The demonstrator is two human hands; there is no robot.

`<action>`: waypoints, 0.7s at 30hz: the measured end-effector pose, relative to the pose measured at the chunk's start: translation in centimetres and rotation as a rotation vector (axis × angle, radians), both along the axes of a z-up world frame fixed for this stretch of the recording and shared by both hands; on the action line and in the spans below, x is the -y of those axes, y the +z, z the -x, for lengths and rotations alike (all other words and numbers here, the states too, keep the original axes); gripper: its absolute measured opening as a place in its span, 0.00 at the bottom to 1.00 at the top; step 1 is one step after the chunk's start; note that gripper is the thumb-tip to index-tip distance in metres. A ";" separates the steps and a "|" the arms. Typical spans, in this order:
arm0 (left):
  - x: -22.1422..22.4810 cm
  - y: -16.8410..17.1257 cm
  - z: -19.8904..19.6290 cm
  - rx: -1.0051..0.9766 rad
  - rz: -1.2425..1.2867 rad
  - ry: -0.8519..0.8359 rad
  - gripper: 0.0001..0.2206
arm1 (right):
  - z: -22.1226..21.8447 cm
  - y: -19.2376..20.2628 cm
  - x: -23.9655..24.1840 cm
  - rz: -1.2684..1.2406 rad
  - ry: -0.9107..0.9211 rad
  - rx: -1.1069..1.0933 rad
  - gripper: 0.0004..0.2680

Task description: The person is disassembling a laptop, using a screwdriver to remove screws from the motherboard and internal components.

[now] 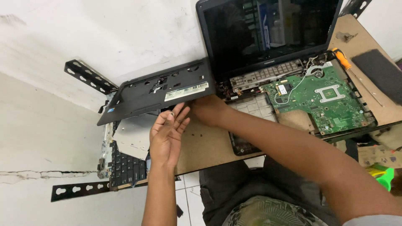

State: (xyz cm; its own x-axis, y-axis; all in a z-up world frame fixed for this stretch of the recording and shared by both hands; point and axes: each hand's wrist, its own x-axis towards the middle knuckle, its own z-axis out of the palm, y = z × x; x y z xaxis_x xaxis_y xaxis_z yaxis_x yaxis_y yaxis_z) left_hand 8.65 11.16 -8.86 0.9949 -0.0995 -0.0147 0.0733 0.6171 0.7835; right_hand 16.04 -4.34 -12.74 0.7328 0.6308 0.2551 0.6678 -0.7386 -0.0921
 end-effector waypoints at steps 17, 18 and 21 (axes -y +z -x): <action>-0.2 -1.2 0.3 0.160 0.003 -0.129 0.04 | -0.6 0.9 0.4 -0.041 0.000 -0.345 0.09; -0.5 -1.2 0.4 0.173 0.040 -0.196 0.05 | -1.1 0.0 0.3 0.059 -0.044 -0.353 0.09; -0.8 -1.9 0.8 0.225 0.053 -0.295 0.05 | 1.0 3.3 0.5 -0.012 -0.080 -0.399 0.12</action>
State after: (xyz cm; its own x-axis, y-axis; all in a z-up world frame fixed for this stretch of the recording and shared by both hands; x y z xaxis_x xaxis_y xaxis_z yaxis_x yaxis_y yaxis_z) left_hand 7.88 11.98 -10.72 0.9010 -0.3772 0.2143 0.0835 0.6355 0.7676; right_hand 14.99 -4.84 -9.39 0.8226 0.5661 -0.0524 0.5181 -0.7844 -0.3412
